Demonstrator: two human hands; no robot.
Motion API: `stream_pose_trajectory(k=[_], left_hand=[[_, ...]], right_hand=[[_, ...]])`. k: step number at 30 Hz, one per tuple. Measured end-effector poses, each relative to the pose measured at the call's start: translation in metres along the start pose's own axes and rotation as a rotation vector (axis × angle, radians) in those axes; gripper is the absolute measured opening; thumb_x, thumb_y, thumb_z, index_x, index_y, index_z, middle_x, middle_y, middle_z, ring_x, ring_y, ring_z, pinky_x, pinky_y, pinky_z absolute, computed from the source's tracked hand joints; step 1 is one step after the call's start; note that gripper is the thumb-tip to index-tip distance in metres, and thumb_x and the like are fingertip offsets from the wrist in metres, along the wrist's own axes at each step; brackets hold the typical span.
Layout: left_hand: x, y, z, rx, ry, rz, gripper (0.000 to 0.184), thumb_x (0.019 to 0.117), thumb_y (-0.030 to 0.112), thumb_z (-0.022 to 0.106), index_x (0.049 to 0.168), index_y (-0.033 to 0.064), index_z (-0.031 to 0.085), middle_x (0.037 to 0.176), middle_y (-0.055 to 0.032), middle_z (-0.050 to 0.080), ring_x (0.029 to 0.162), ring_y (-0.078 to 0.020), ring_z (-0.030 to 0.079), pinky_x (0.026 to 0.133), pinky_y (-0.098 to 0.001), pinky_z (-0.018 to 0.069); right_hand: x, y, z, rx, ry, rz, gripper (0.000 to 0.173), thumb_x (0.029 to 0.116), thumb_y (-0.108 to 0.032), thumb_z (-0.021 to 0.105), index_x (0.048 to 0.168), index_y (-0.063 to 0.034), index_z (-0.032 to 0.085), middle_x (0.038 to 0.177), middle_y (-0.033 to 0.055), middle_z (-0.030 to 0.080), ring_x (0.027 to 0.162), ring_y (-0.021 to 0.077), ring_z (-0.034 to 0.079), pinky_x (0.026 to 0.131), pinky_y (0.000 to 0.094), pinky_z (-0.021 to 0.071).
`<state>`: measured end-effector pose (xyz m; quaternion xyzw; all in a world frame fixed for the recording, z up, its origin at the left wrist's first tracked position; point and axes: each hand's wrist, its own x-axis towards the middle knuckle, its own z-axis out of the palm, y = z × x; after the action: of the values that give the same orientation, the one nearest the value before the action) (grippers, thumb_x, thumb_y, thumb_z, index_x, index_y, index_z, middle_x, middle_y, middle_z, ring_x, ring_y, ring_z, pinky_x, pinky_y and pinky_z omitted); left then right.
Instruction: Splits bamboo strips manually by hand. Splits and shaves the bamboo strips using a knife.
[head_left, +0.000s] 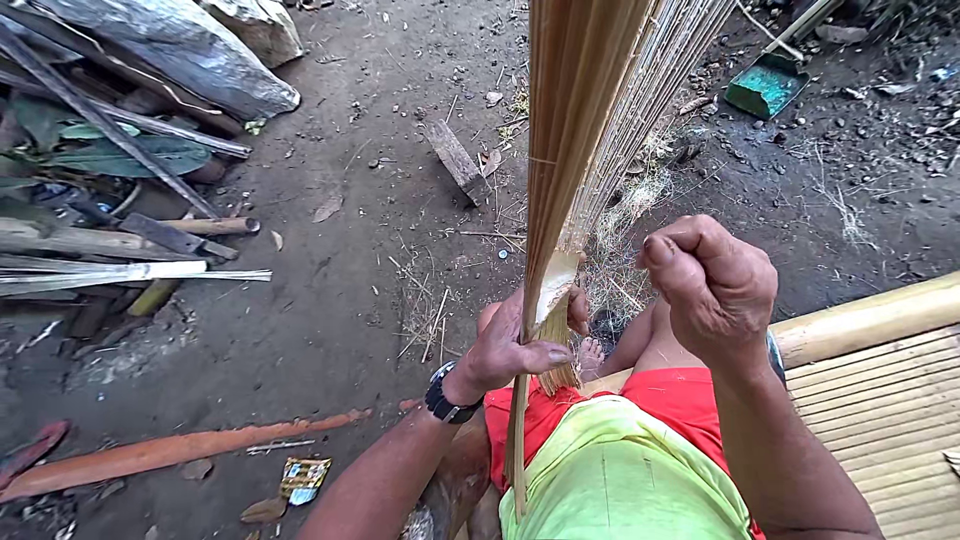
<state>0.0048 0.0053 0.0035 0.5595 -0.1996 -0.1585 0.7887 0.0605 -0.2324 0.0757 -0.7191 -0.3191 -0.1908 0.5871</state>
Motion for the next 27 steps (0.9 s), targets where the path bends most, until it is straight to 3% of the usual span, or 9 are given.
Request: stream_pose_trajectory(k=[4, 6, 8, 11, 14, 17, 21, 24, 27], left_hand=[[-0.002, -0.002, 0.003, -0.009, -0.005, 0.02, 0.07, 0.0796, 0.015, 0.076, 0.142, 0.0048, 0.046, 0.118, -0.0185, 0.063, 0.107, -0.0321, 0.065, 0.094, -0.0468, 0.0558], [-0.003, 0.0, 0.007, 0.008, -0.01, 0.038, 0.064, 0.0811, 0.016, 0.076, 0.138, 0.0059, 0.05, 0.117, -0.0146, 0.064, 0.108, -0.0279, 0.064, 0.094, -0.0435, 0.0556], [-0.004, 0.003, 0.013, 0.047, 0.003, 0.036, 0.069, 0.0824, 0.022, 0.079, 0.143, 0.011, 0.047, 0.118, -0.0078, 0.065, 0.109, -0.0206, 0.065, 0.095, -0.0373, 0.0564], [-0.001, 0.003, 0.015, 0.059, -0.006, 0.029, 0.083, 0.0819, 0.024, 0.079, 0.15, 0.0063, 0.036, 0.117, -0.0123, 0.064, 0.107, -0.0242, 0.065, 0.093, -0.0395, 0.0565], [-0.002, 0.001, 0.012, 0.045, -0.014, 0.026, 0.079, 0.0821, 0.023, 0.078, 0.148, 0.005, 0.039, 0.116, -0.014, 0.064, 0.107, -0.0263, 0.065, 0.094, -0.0416, 0.0565], [0.002, 0.0, 0.009, 0.002, -0.037, 0.023, 0.077, 0.0809, 0.019, 0.078, 0.146, 0.0037, 0.04, 0.116, -0.0164, 0.063, 0.107, -0.0298, 0.064, 0.094, -0.0452, 0.0557], [0.004, -0.002, 0.003, -0.024, -0.036, 0.005, 0.089, 0.0812, 0.023, 0.079, 0.154, 0.006, 0.031, 0.115, -0.0179, 0.063, 0.105, -0.0308, 0.065, 0.092, -0.0457, 0.0562], [0.006, -0.006, -0.002, -0.034, -0.033, 0.022, 0.086, 0.0807, 0.022, 0.077, 0.153, 0.0053, 0.033, 0.114, -0.0182, 0.062, 0.104, -0.0312, 0.064, 0.092, -0.0469, 0.0549], [0.007, -0.005, -0.003, -0.057, -0.01, 0.042, 0.081, 0.0816, 0.02, 0.077, 0.149, -0.0005, 0.036, 0.113, -0.0191, 0.063, 0.105, -0.0321, 0.064, 0.094, -0.0477, 0.0543]], right_hand=[[0.001, 0.008, 0.004, 0.016, -0.052, 0.204, 0.023, 0.1025, -0.023, 0.062, 0.118, -0.0056, 0.066, 0.084, -0.0002, 0.062, 0.061, 0.0069, 0.055, 0.049, 0.0213, 0.0481], [0.003, 0.008, 0.007, 0.053, -0.067, 0.236, 0.027, 0.1003, -0.025, 0.066, 0.121, -0.0068, 0.066, 0.085, 0.0, 0.062, 0.059, 0.0074, 0.054, 0.047, 0.0208, 0.0468], [0.005, 0.006, 0.01, 0.069, -0.056, 0.239, 0.022, 0.0999, -0.022, 0.067, 0.116, -0.007, 0.066, 0.084, -0.0002, 0.063, 0.059, 0.0069, 0.055, 0.047, 0.02, 0.0479], [0.007, 0.002, 0.014, 0.01, -0.018, 0.16, 0.009, 0.1011, -0.012, 0.064, 0.101, -0.0044, 0.067, 0.081, -0.0002, 0.061, 0.06, 0.0049, 0.055, 0.049, 0.0187, 0.0481], [0.01, 0.001, 0.011, -0.015, -0.066, 0.062, 0.011, 0.1006, -0.005, 0.059, 0.098, -0.0009, 0.07, 0.083, 0.0011, 0.062, 0.068, 0.0055, 0.057, 0.057, 0.0201, 0.0504], [0.013, -0.006, -0.002, 0.262, -0.074, 0.044, 0.014, 0.1018, -0.008, 0.054, 0.1, -0.0025, 0.067, 0.082, 0.0017, 0.059, 0.06, 0.0066, 0.052, 0.049, 0.0212, 0.0457], [0.013, -0.021, -0.03, 0.548, 0.002, -0.005, 0.011, 0.1021, -0.017, 0.056, 0.101, -0.0108, 0.066, 0.083, 0.0003, 0.061, 0.054, 0.0071, 0.052, 0.043, 0.021, 0.0446], [0.009, -0.014, -0.03, 0.466, -0.025, 0.054, 0.013, 0.1023, -0.02, 0.058, 0.096, -0.0124, 0.066, 0.075, -0.0012, 0.058, 0.055, 0.0078, 0.052, 0.046, 0.0238, 0.0465], [0.01, 0.002, -0.012, 0.11, -0.022, 0.137, 0.018, 0.1027, -0.027, 0.061, 0.1, -0.0108, 0.068, 0.074, -0.0009, 0.059, 0.054, 0.0086, 0.052, 0.047, 0.0261, 0.0473]])
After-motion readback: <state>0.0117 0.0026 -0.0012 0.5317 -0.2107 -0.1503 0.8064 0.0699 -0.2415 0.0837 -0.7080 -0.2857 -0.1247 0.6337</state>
